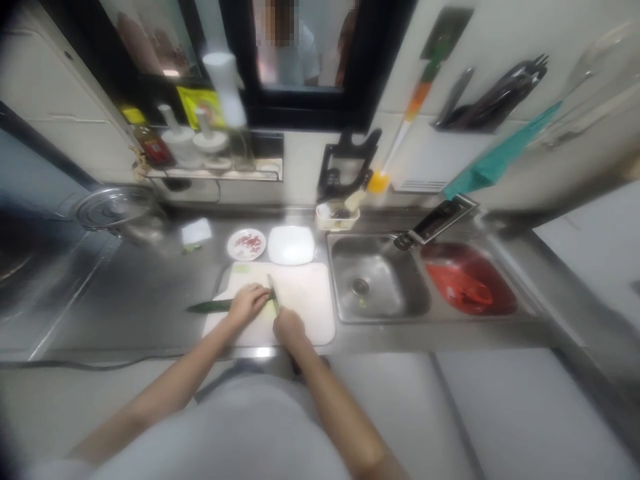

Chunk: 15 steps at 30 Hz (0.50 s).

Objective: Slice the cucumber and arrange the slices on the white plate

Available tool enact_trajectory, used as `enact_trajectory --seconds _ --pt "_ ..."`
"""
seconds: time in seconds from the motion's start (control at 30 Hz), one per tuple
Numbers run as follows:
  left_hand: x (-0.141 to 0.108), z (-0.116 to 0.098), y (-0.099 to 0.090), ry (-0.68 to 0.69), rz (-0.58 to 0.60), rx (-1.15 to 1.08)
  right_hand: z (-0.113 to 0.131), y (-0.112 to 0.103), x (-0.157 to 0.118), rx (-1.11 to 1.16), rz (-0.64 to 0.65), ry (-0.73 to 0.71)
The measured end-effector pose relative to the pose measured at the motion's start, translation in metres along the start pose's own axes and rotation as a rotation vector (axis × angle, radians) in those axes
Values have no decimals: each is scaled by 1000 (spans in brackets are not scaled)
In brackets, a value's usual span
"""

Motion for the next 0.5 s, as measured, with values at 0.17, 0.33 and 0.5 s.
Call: enact_trajectory --seconds 0.17,0.33,0.5 --pt "-1 0 0 0 -1 -11 -4 5 -9 14 30 -9" --pt "-1 0 1 1 1 -16 -5 7 -8 15 27 -6" --pt "-1 0 1 -2 5 -16 -2 9 1 -12 17 -14"
Point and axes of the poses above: each hand's wrist, its own x-axis towards the middle knuckle, its own y-axis out of the palm, z = x × y, the point moved 10 cm from there along x, towards the middle knuckle, and after that the axes turned 6 degrees about -y, right-handed, at the moved point
